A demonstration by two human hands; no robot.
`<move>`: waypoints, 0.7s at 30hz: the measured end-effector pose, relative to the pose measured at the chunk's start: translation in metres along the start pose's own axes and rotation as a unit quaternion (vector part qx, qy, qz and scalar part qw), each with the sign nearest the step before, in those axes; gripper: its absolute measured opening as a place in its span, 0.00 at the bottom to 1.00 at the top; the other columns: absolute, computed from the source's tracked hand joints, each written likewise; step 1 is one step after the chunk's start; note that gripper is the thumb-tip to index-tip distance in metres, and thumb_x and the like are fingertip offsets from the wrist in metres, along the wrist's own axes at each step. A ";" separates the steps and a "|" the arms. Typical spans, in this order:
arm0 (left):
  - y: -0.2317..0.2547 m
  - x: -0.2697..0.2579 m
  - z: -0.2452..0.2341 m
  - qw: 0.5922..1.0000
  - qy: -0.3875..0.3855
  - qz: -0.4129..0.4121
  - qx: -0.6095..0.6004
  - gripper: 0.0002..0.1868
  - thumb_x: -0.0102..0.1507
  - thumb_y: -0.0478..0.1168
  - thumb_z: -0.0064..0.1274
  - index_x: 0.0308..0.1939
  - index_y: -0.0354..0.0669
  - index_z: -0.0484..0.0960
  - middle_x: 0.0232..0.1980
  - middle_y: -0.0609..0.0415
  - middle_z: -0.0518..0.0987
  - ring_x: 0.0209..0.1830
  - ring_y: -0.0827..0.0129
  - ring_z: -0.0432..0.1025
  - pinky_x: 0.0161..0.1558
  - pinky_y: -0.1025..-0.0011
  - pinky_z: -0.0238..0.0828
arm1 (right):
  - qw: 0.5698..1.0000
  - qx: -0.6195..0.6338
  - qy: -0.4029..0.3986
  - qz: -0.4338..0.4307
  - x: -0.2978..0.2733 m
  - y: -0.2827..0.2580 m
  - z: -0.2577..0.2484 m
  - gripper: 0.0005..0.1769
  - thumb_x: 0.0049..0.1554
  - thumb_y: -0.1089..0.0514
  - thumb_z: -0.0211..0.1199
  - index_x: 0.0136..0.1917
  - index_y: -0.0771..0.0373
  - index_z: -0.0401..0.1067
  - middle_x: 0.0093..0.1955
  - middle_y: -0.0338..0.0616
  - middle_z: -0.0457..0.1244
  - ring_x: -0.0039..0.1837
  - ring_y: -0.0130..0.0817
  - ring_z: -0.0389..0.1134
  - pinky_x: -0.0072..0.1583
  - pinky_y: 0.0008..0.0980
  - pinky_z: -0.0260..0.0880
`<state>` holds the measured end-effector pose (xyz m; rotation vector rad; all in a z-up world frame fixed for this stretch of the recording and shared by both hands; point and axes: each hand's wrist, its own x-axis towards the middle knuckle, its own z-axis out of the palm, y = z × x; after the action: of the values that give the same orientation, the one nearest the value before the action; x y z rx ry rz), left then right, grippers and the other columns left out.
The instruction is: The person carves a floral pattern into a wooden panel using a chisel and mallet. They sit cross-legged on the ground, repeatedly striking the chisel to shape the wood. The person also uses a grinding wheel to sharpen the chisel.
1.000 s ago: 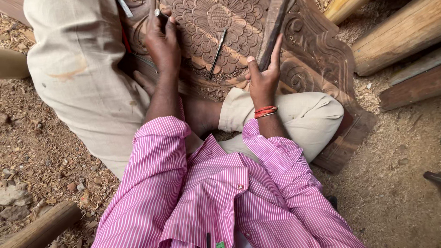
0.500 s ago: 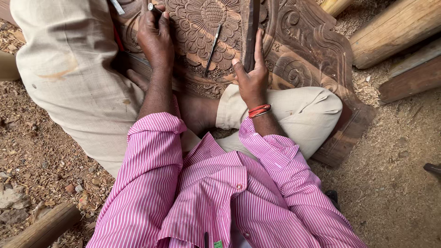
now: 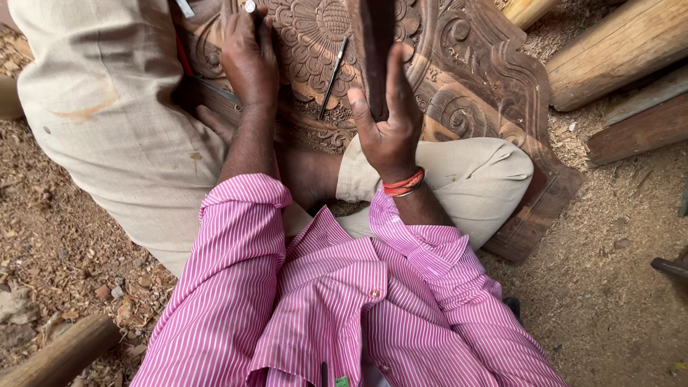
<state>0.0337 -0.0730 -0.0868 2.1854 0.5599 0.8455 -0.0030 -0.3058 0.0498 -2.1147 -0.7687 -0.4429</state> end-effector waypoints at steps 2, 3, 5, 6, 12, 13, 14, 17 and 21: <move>-0.002 -0.002 0.001 1.000 -0.002 0.002 0.009 0.06 0.70 0.39 0.58 0.48 0.43 0.84 0.48 0.54 0.84 0.45 0.68 0.83 0.46 0.69 0.86 | 0.997 -0.023 0.054 -0.043 0.007 -0.006 0.002 0.50 0.67 0.58 0.68 0.89 0.43 0.38 0.77 0.52 0.56 0.69 0.52 0.68 0.67 0.41 0.74; -0.003 -0.003 0.002 1.000 -0.011 -0.004 0.011 0.06 0.70 0.39 0.58 0.49 0.43 0.85 0.49 0.53 0.84 0.44 0.67 0.83 0.45 0.69 0.86 | 0.995 -0.021 0.061 -0.071 0.011 -0.008 0.007 0.50 0.67 0.59 0.67 0.88 0.40 0.38 0.73 0.51 0.58 0.65 0.50 0.69 0.62 0.39 0.75; -0.003 -0.004 0.002 0.999 -0.015 0.002 0.033 0.10 0.68 0.38 0.59 0.52 0.41 0.84 0.52 0.49 0.83 0.45 0.64 0.83 0.45 0.68 0.85 | 0.988 -0.019 0.079 -0.132 0.024 -0.006 0.021 0.50 0.65 0.61 0.67 0.87 0.35 0.39 0.65 0.49 0.61 0.58 0.46 0.72 0.54 0.36 0.77; -0.003 -0.004 0.002 0.998 -0.010 0.015 0.054 0.12 0.67 0.37 0.60 0.54 0.41 0.84 0.54 0.46 0.82 0.46 0.61 0.82 0.45 0.67 0.85 | 0.993 -0.078 -0.021 -0.089 0.030 -0.006 0.028 0.49 0.67 0.62 0.66 0.86 0.35 0.40 0.60 0.46 0.62 0.52 0.42 0.70 0.49 0.34 0.75; -0.009 -0.005 0.004 0.997 -0.027 0.009 0.067 0.15 0.64 0.32 0.60 0.55 0.40 0.83 0.59 0.43 0.81 0.49 0.59 0.82 0.47 0.66 0.85 | 0.976 -0.153 -0.154 -0.035 0.043 -0.030 0.030 0.54 0.60 0.64 0.69 0.86 0.34 0.40 0.49 0.42 0.61 0.41 0.35 0.67 0.40 0.34 0.72; -0.011 -0.006 0.006 0.997 -0.021 0.017 0.068 0.17 0.63 0.31 0.59 0.57 0.40 0.83 0.59 0.42 0.81 0.48 0.58 0.82 0.46 0.66 0.86 | 0.982 -0.136 -0.129 -0.028 0.044 -0.036 0.025 0.53 0.63 0.62 0.70 0.85 0.33 0.40 0.49 0.41 0.61 0.41 0.34 0.67 0.40 0.33 0.72; -0.012 -0.011 0.008 0.997 -0.028 0.014 0.077 0.15 0.65 0.31 0.59 0.56 0.39 0.83 0.59 0.43 0.81 0.48 0.58 0.82 0.46 0.66 0.85 | 0.987 -0.122 -0.107 -0.018 0.043 -0.042 0.018 0.52 0.65 0.61 0.71 0.85 0.31 0.40 0.48 0.40 0.61 0.42 0.34 0.67 0.40 0.32 0.72; -0.010 -0.007 0.012 0.995 -0.040 0.015 0.095 0.12 0.68 0.34 0.59 0.55 0.38 0.82 0.58 0.44 0.82 0.47 0.58 0.82 0.44 0.64 0.85 | 0.994 -0.061 -0.002 -0.087 0.048 -0.048 -0.003 0.56 0.65 0.66 0.67 0.88 0.31 0.35 0.55 0.46 0.62 0.50 0.42 0.70 0.46 0.36 0.74; -0.003 -0.001 0.002 0.990 -0.053 0.032 0.130 0.09 0.69 0.35 0.57 0.53 0.39 0.83 0.58 0.46 0.81 0.46 0.58 0.83 0.44 0.64 0.84 | 0.990 -0.040 0.061 -0.118 0.048 -0.029 0.021 0.55 0.61 0.66 0.64 0.87 0.36 0.36 0.57 0.49 0.64 0.51 0.46 0.72 0.50 0.40 0.76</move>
<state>0.0341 -0.0729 -0.0904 2.4803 0.5756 0.7169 0.0153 -0.2572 0.0805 -2.0558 -0.9474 -0.7351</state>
